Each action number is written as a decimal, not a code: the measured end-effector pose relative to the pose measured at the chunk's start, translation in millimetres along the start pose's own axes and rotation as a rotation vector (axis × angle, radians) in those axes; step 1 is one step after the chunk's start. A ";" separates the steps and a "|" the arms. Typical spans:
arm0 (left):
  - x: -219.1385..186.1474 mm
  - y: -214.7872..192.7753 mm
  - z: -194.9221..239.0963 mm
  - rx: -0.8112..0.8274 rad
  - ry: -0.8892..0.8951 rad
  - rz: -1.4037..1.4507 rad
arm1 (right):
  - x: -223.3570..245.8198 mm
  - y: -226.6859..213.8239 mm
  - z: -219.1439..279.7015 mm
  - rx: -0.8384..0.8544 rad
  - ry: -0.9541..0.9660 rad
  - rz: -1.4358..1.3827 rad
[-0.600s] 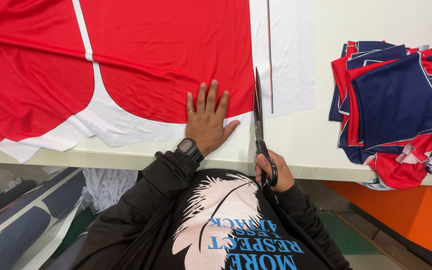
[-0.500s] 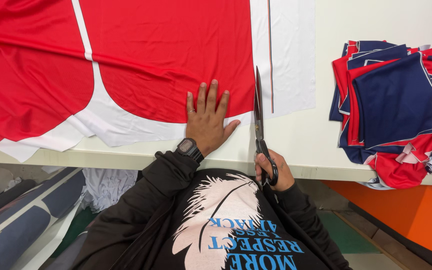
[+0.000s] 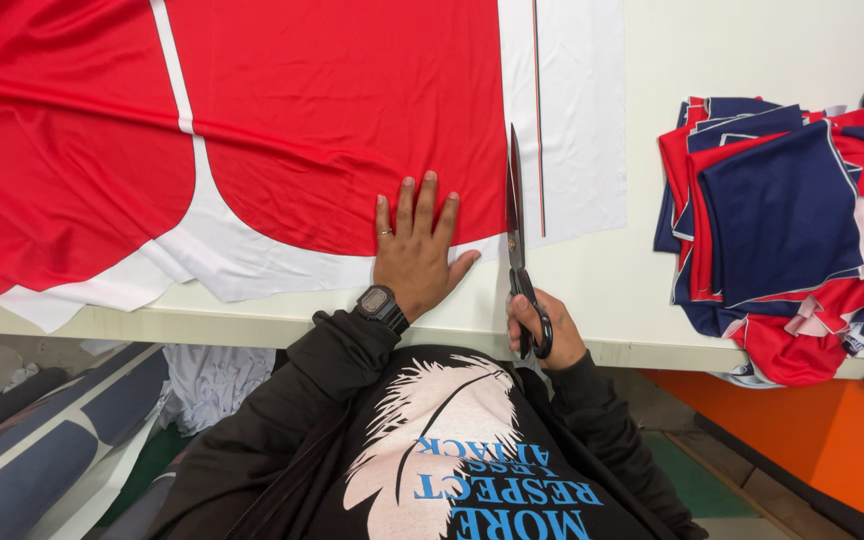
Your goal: The person uses large shears to cut a red and white fabric piece on a white table. They trim the edges and then cut the fabric in half, separating it into two pieces.
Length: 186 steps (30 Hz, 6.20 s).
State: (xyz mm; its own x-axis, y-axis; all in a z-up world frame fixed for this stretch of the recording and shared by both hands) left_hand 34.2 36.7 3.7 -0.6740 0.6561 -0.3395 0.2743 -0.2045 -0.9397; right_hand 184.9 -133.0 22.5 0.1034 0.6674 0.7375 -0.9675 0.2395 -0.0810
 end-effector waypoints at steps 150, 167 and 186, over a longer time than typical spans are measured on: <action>63.2 -44.2 -98.0 -0.037 -0.194 -0.124 | 183.3 -19.8 -210.9 0.011 -0.089 -0.221; 63.4 -43.7 -97.8 -0.022 -0.211 -0.133 | 198.8 -21.0 -236.4 -0.009 -0.089 -0.168; 63.0 -45.0 -99.0 -0.018 -0.217 -0.139 | 212.5 -27.6 -276.5 0.031 -0.113 -0.210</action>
State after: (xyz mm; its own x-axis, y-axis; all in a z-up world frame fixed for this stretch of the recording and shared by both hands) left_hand 47.3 159.1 28.8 -0.8368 0.5057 -0.2099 0.1795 -0.1088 -0.9777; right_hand 297.3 197.2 -3.9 0.2782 0.5213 0.8068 -0.9343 0.3418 0.1013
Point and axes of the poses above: each hand's wrist, its own z-axis away from the middle knuckle, its own y-axis out of the palm, x = y × z, the point moved 5 cm from there along -z, towards the middle knuckle, and after that the axes turned 3 degrees about -z, right-handed, at the moved point
